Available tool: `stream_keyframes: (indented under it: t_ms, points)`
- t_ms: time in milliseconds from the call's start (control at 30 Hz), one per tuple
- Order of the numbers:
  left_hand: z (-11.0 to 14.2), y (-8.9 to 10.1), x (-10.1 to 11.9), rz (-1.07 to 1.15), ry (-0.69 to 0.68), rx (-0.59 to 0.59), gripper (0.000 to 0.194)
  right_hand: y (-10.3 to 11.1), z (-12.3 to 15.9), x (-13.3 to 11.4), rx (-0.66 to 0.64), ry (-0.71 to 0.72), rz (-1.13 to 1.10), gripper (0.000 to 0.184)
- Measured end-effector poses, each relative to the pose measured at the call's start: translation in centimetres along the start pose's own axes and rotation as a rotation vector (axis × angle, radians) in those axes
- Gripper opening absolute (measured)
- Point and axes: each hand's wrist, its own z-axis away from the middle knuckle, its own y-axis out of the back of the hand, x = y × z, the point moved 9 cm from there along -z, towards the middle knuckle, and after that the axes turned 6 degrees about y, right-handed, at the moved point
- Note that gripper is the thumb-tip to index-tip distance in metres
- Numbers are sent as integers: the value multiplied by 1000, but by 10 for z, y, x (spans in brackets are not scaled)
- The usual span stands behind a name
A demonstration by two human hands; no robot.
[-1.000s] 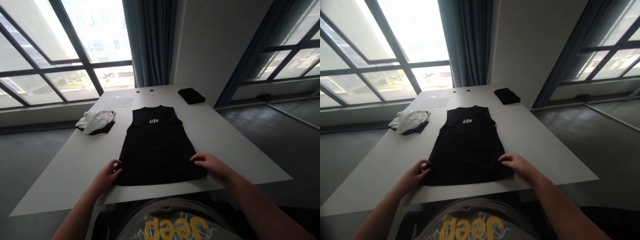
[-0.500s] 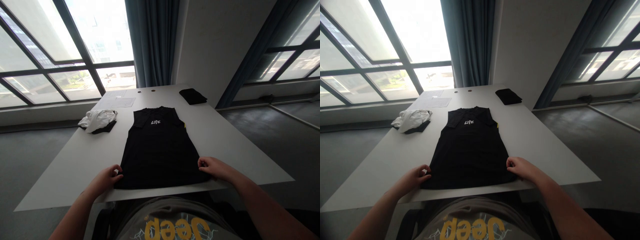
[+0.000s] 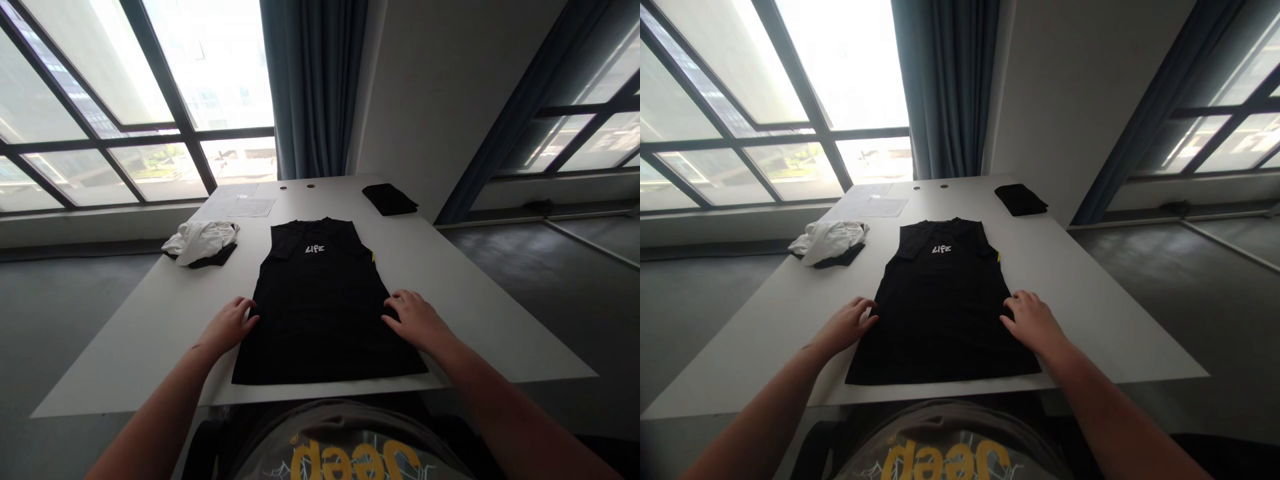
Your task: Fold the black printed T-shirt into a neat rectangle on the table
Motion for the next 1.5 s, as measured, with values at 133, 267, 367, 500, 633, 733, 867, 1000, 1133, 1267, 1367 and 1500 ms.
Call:
stream_keyframes:
  t_ms: [133, 267, 367, 500, 633, 733, 867, 1000, 1133, 1267, 1367, 1500]
  points:
    - [-17, -19, 30, -138, -133, 112, 57, -23, -13, -6, -34, -123, 92, 62]
    - [-34, -40, 71, -146, -289, 61, 61, -34, -38, -23, -85, -49, 18, 71]
    - [-59, -44, 102, -151, -344, 36, 63, -37, -67, -43, -105, 24, -10, 72]
    - [-109, -43, 144, -159, -348, 35, 64, -46, -114, -67, -113, 73, -31, 71]
    - [-158, -50, 167, -124, -236, 44, 64, -56, -147, -68, -71, 2, -24, 69]
    - [-176, -70, 165, -107, -164, -19, 66, -67, -153, -62, -79, -27, -27, 71]
    - [-177, -83, 157, -90, -163, 13, 66, -75, -149, -57, -92, -13, -30, 72]
    - [-177, -86, 153, -90, -148, 19, 66, -76, -148, -56, -91, -5, -21, 73]
    - [-179, -86, 155, -88, -152, 6, 66, -75, -149, -57, -91, -6, -21, 72]
    - [-181, -85, 156, -95, -143, 4, 67, -74, -149, -57, -97, -1, -18, 73]
    - [-182, -85, 157, -107, -134, -12, 68, -74, -150, -57, -100, 5, -27, 73]
    - [-183, -85, 158, -113, -136, -25, 69, -76, -153, -55, -104, 4, -42, 73]
